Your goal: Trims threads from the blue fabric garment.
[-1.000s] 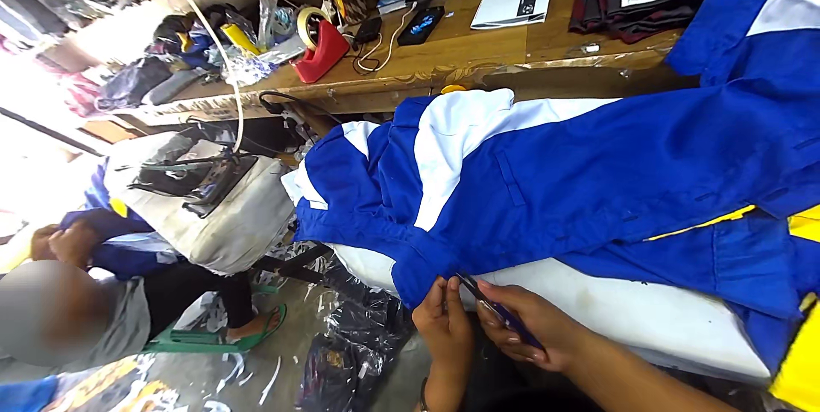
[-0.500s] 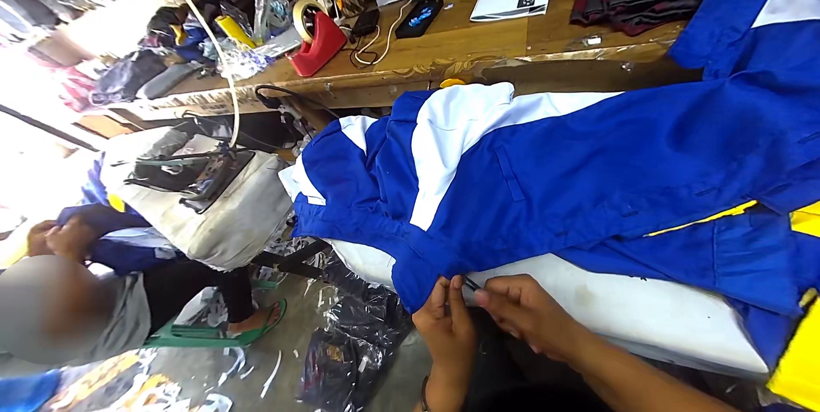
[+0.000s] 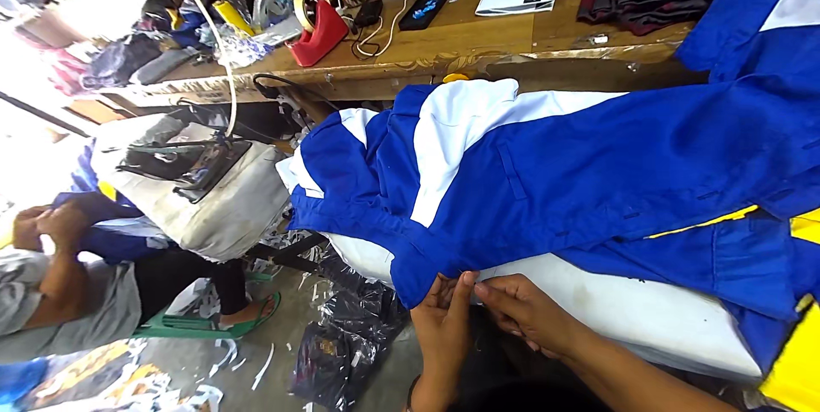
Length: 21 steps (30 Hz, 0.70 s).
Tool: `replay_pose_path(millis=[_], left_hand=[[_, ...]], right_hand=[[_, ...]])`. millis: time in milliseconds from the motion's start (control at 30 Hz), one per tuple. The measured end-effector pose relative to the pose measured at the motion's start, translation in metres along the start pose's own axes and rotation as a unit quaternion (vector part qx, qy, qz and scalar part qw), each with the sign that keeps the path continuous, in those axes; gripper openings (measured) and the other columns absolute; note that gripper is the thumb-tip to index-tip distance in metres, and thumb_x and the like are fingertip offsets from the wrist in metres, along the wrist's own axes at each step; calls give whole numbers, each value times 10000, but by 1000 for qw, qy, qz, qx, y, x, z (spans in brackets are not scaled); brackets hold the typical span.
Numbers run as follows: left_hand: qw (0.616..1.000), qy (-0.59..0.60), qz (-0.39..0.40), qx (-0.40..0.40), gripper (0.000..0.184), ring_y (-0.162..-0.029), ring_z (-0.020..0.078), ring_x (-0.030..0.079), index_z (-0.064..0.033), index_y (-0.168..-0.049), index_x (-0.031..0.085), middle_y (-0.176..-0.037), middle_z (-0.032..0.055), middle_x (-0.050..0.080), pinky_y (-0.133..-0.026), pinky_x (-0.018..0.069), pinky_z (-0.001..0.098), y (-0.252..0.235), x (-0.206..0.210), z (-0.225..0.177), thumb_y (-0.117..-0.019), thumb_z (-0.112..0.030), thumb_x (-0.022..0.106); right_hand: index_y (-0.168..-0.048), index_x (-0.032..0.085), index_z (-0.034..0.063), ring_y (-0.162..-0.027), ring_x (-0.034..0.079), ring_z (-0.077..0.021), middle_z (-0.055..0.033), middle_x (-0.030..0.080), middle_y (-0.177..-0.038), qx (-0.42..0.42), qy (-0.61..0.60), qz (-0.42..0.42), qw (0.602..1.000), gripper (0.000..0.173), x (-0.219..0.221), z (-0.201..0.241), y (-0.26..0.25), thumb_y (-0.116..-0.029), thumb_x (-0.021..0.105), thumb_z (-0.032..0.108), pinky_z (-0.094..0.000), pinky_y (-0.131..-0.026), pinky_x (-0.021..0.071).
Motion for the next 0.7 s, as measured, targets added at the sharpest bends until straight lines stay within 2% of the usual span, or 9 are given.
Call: replay_pose_path(millis=[200,300,400,567,700], left_hand=[[1000,4,-15,-10,89,-809,83,746,40,-986,670,-865,33,770,-807,616,241,-1,3,1,-913,68,628],[1000,-10,5,19,88,-841,81,742,44,-1005,680,-889,26,767,-835,614,253,-3,0,1,-943,41,618],[996,-51,12,68,132,-858,68,737,39,-993,688,-892,2,762,-851,612,260,-3,-5,5,-988,4,561],[970,-174,-8,170,179,-827,26,713,79,-919,713,-846,44,745,-818,592,211,-4,-13,10,-976,-36,589],[955,-238,5,178,215,-713,-3,668,20,-836,709,-746,14,707,-695,559,172,-6,-14,4,-981,-78,584]], right_hand=[[-660,495,213,-409,310,56,136,364,-533,14,-12,30,999,433,0,-5,-4,-1083,443,295,-117,-386,247],[-681,525,193,-398,332,51,124,387,-532,23,-22,20,999,412,-1,-2,-4,-1078,468,288,-114,-370,267],[-716,526,192,-403,332,50,121,388,-545,26,-19,31,999,397,-2,0,-2,-1087,434,301,-112,-373,270],[-740,534,195,-406,355,47,120,400,-552,43,-49,76,995,405,-1,1,1,-1077,454,406,-110,-376,286],[-735,534,187,-400,351,41,112,395,-547,48,-61,77,994,411,-1,3,2,-1078,445,394,-114,-372,285]])
Point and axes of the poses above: each hand's wrist, its own y-axis away from the middle knuckle, its own x-axis out of the palm, z = x × y, the point moved 3 cm from there along -y, towards the middle knuckle
